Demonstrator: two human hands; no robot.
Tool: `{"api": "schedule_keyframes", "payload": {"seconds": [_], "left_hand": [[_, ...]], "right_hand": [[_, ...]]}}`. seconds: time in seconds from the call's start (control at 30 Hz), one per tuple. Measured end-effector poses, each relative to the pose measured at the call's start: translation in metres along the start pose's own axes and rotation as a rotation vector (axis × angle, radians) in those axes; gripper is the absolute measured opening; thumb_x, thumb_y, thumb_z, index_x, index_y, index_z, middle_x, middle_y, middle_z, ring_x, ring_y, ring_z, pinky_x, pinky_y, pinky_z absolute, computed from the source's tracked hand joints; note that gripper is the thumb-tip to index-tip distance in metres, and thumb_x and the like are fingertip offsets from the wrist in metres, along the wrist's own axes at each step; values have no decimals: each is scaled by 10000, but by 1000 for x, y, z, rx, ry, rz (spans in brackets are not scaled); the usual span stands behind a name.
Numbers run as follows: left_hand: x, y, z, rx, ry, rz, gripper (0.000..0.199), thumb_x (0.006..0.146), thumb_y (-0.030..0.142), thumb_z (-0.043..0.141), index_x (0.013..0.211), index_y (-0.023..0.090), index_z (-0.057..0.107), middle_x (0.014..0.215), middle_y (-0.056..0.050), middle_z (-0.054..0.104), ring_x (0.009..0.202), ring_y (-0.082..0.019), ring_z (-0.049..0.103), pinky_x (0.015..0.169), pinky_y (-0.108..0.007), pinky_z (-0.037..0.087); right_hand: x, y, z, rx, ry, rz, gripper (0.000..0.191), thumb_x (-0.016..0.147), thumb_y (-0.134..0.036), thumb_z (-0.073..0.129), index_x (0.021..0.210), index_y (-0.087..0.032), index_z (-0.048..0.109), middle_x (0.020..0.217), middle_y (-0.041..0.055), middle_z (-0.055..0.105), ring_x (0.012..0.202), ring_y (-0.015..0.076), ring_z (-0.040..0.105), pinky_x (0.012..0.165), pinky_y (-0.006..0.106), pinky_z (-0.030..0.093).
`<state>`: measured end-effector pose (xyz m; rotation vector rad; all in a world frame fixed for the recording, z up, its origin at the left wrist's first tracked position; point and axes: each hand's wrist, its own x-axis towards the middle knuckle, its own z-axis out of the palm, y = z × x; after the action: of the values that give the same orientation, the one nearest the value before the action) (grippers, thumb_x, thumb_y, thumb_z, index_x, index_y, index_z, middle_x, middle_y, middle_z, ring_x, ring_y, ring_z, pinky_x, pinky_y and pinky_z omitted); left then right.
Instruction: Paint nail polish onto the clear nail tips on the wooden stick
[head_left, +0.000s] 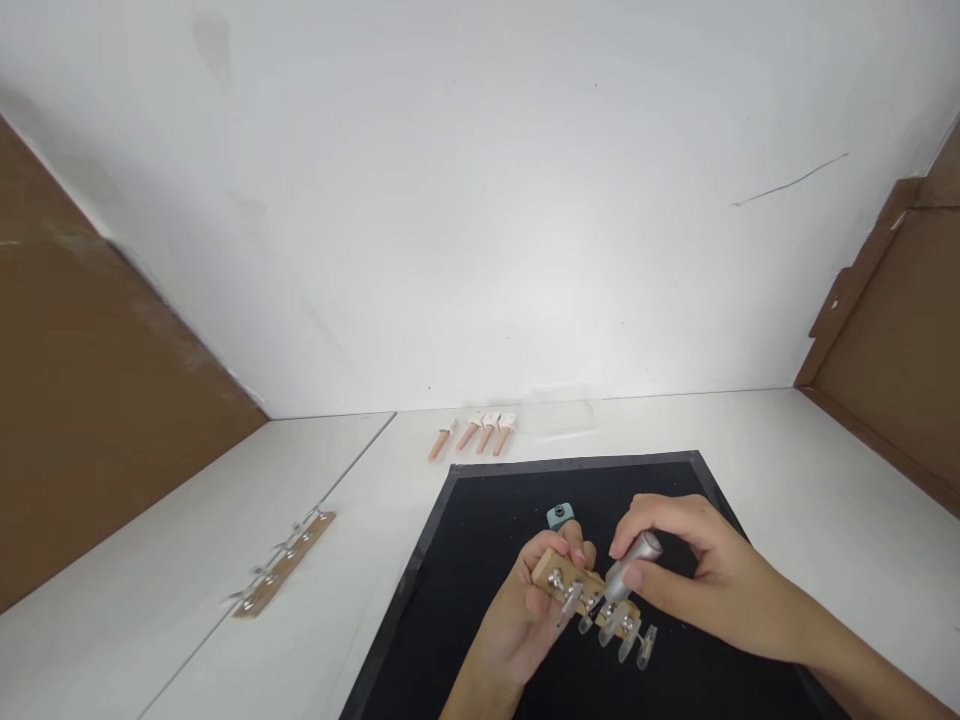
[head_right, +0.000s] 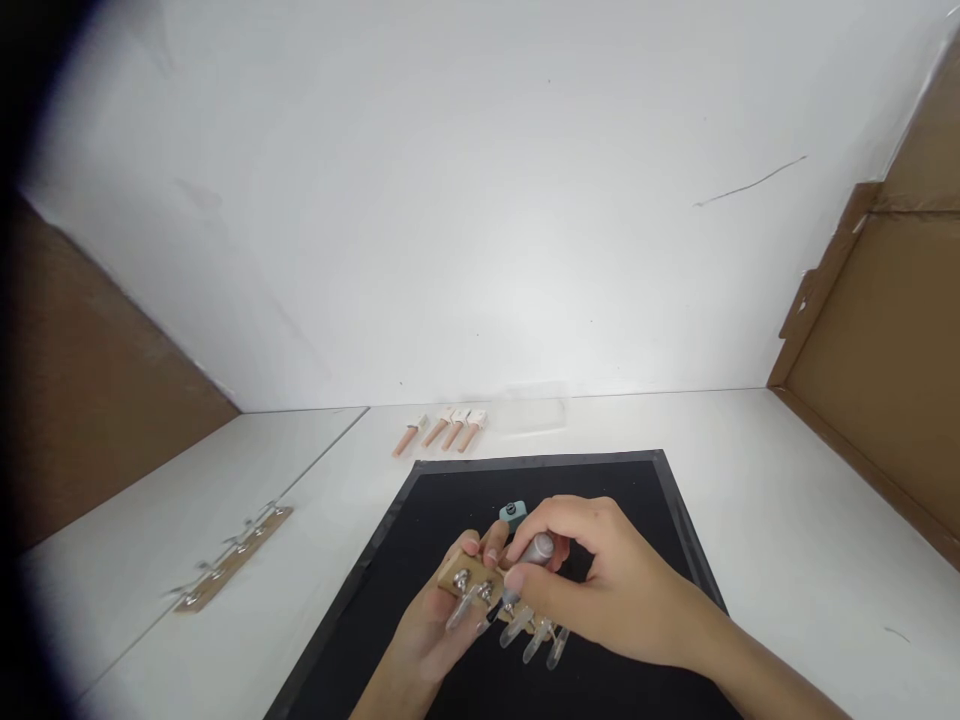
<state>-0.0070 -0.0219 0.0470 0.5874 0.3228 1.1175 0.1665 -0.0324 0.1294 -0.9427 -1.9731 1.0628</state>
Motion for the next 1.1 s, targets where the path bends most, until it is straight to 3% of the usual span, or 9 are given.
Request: {"api": "schedule_keyframes", "payload": {"seconds": [0.33, 0.6, 0.8, 1.1], "left_hand": [[-3, -2, -8, -33, -2, 16, 305, 423, 372, 832, 659, 226, 703, 673, 22, 502, 609, -105, 457, 524, -227, 340], [-1, 0, -5, -17, 28, 5, 322, 411, 386, 832, 656, 226, 696, 679, 21, 501, 626, -107, 464, 545, -226, 363], [4, 0, 0, 0, 27, 10, 307, 439, 317, 840, 680, 218, 678, 696, 23, 502, 637, -107, 468, 577, -231, 384], [3, 3, 3, -11, 32, -7, 321, 443, 325, 837, 678, 212, 650, 709, 26, 488, 638, -110, 472, 588, -239, 392]], "right_hand": [[1, 3, -6, -81, 77, 12, 84, 838, -241, 541, 777, -209, 589, 668, -10, 530, 609, 135, 493, 554, 261, 435], [-1, 1, -3, -46, 70, -8, 65, 834, -217, 548, 795, -214, 600, 668, -15, 528, 596, 126, 495, 542, 249, 443], [-1, -4, 0, -3, 28, -45, 83, 814, -154, 566, 808, -218, 619, 733, -8, 613, 636, 123, 555, 589, 242, 497], [1, -3, 1, -13, 39, -26, 93, 816, -185, 570, 836, -239, 643, 779, 7, 658, 651, 139, 590, 597, 252, 525]]}}
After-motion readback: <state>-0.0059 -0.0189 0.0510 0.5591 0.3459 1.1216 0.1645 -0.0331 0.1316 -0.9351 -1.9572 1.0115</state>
